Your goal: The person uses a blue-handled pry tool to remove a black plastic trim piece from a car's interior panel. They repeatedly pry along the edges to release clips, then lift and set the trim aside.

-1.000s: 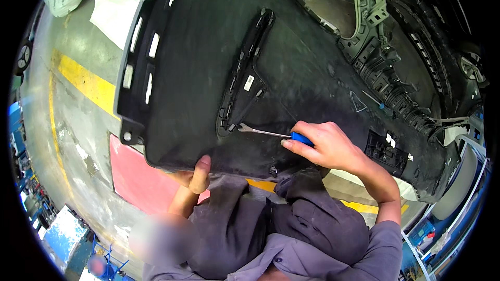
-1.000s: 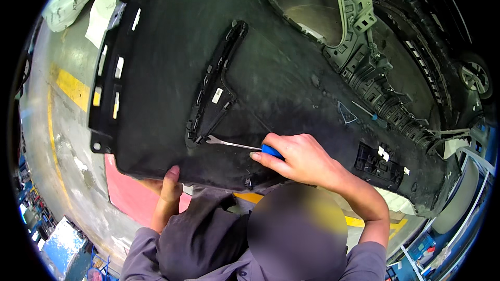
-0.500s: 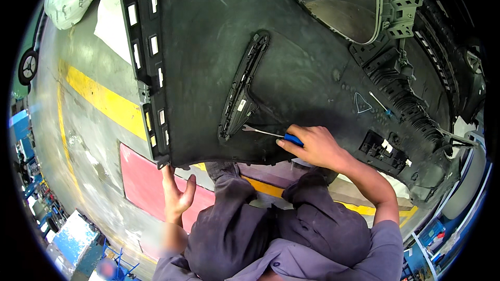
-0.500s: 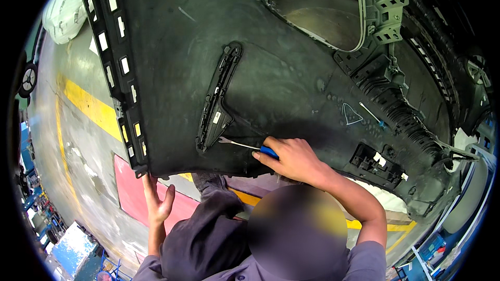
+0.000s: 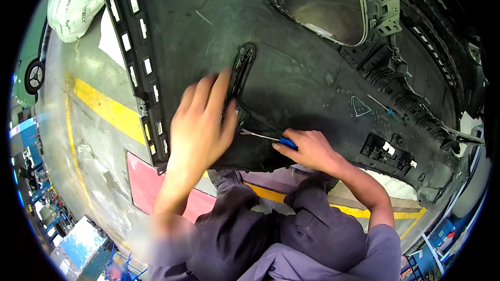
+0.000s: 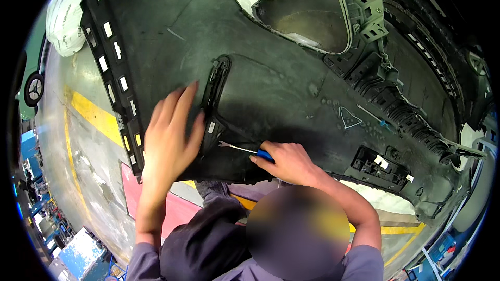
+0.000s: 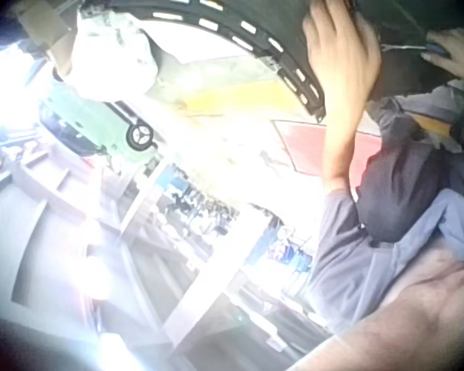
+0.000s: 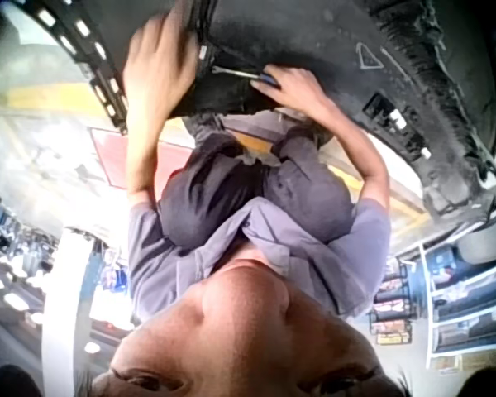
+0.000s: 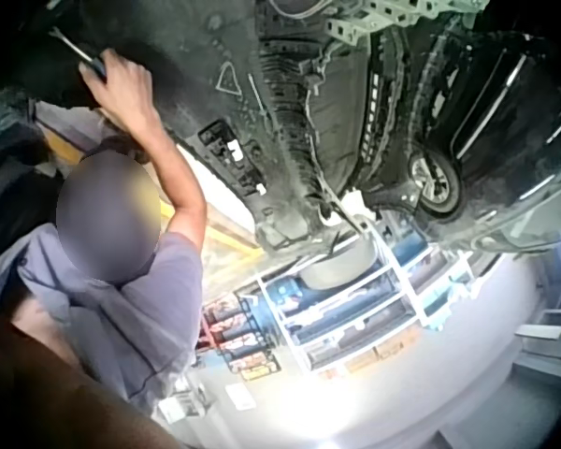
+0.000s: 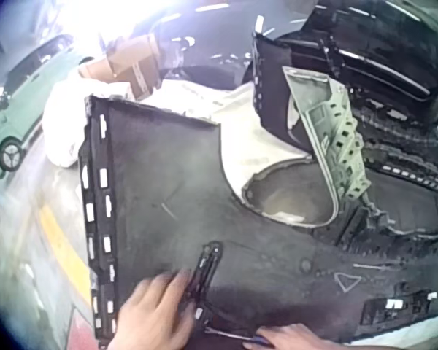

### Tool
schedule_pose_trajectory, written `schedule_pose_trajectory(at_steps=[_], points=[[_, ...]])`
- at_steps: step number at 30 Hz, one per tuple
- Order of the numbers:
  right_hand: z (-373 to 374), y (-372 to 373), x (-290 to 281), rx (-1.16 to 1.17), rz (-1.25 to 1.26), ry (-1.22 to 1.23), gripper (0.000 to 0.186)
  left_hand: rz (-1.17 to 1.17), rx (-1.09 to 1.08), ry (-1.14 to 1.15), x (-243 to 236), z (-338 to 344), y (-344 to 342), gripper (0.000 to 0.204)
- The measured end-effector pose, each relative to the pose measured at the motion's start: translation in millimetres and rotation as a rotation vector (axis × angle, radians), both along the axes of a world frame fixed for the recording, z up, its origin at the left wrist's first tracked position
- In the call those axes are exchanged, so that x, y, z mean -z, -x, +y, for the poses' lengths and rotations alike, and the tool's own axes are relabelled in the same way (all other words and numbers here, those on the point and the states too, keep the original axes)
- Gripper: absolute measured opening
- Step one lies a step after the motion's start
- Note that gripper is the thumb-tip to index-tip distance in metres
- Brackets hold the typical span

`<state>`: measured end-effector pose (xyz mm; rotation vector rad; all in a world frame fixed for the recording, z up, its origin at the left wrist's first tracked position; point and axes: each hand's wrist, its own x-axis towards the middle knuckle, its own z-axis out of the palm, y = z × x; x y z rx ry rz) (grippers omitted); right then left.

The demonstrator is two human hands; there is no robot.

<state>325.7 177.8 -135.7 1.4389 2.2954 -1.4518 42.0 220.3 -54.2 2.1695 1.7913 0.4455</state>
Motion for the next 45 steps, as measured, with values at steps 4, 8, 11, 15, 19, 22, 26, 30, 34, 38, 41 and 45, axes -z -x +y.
schedule_pose_trajectory(at_steps=[4,8,11,15,19,22,26,30,34,38,41,45], points=[[2.5,-19.1,0.4,0.046,-0.01,-0.03,0.046,0.169,-0.028,0.015,45.3,78.8,-30.7,0.039],[9.4,-52.1,0.3,0.146,-0.018,-0.038,0.046,0.306,-0.088,0.037,70.7,102.9,-48.0,0.045],[14.7,-72.7,0.6,0.248,-0.027,-0.041,0.046,0.392,-0.077,0.062,85.4,89.0,-56.3,0.06],[38.2,-78.5,-9.2,0.404,0.011,-0.118,0.043,0.475,-0.099,0.089,106.1,67.9,-63.9,0.066],[77.7,-72.5,-23.1,0.42,0.046,-0.226,0.043,0.404,-0.182,0.006,116.3,70.0,-66.6,0.059],[120.6,-57.0,-33.9,0.402,0.087,-0.167,0.041,0.333,-0.195,-0.071,128.7,70.9,-62.2,0.053],[173.3,-29.0,-42.8,0.374,0.041,-0.038,0.048,0.183,-0.111,-0.086,136.8,79.8,-46.2,0.05],[205.3,-4.5,-53.8,0.214,-0.091,-0.035,0.05,0.087,-0.062,-0.21,148.8,82.4,-32.9,0.049],[227.0,9.7,-53.2,0.26,-0.19,0.179,0.054,0.061,-0.107,-0.293,155.7,78.0,-28.3,0.048],[259.5,5.7,-47.9,0.04,-0.365,0.131,0.067,0.071,-0.107,-0.285,155.6,77.4,-23.5,0.047],[284.2,6.9,-45.3,-0.088,-0.459,0.027,0.067,0.062,-0.098,-0.285,155.1,76.5,-20.5,0.048],[291.2,22.2,-38.5,-0.217,-0.535,-0.239,0.067,0.104,-0.084,-0.304,155.8,72.3,-7.5,0.048]])
